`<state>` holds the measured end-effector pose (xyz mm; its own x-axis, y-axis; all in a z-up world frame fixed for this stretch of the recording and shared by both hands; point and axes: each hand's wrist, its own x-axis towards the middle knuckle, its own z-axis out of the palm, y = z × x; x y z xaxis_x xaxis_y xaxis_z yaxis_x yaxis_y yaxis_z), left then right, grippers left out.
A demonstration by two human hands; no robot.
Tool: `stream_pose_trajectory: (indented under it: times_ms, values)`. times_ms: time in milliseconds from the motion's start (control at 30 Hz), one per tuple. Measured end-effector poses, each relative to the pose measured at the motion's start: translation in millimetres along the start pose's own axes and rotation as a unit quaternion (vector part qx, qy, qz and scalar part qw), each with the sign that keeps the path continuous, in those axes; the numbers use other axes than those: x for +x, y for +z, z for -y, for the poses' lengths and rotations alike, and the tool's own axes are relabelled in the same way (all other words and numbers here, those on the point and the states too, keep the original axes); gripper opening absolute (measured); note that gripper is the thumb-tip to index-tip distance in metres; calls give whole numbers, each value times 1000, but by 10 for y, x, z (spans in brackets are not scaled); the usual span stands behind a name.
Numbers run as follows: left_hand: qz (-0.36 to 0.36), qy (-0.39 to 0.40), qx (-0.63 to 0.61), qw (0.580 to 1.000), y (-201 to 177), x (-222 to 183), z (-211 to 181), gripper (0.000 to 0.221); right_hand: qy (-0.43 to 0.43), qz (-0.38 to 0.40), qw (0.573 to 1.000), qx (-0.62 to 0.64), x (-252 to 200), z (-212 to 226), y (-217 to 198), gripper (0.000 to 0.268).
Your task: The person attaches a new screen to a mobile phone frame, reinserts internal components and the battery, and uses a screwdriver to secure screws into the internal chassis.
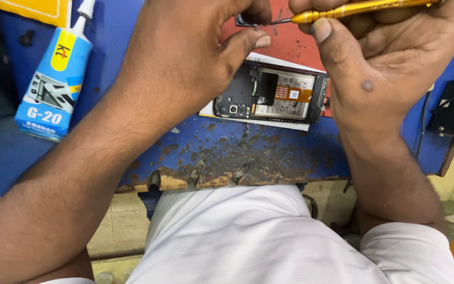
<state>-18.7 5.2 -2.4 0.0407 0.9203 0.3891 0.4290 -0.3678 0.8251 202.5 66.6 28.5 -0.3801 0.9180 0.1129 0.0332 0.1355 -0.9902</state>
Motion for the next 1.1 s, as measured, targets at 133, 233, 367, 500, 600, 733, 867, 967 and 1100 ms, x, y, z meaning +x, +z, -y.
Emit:
stream_pose_trajectory:
  times_ms: [133,233,367,500,600,733,867,967,1100]
  values:
    - [-3,-4,-5,1000,5,-11,5,15,10,-5,1000,-14,7,33,40,67]
    - [-4,-4,5,1000,10,-10,5,15,13,-6,1000,-22,9,52,56,71]
    - [-7,-9,11,1000,18,-8,2,14,16,-13,999,-43,-15,89,101,70]
    - [1,-33,-2,999,26,0,-19,14,28,-24,998,-44,13,128,134,72]
    - [-3,-26,-9,1000,24,-4,-19,13,15,-13,998,-52,7,127,133,72]
    - [-9,-10,-6,1000,41,-11,-3,13,-10,5,998,-54,-31,98,98,65]
    - [-11,11,3,1000,43,-14,11,14,-41,37,997,-55,-58,62,13,57]
    - [-7,14,-13,1000,45,-22,-1,15,-72,83,991,-75,-84,26,-68,51]
    - [17,9,-2,1000,18,2,-39,19,-117,157,975,-107,-111,-32,-174,45]
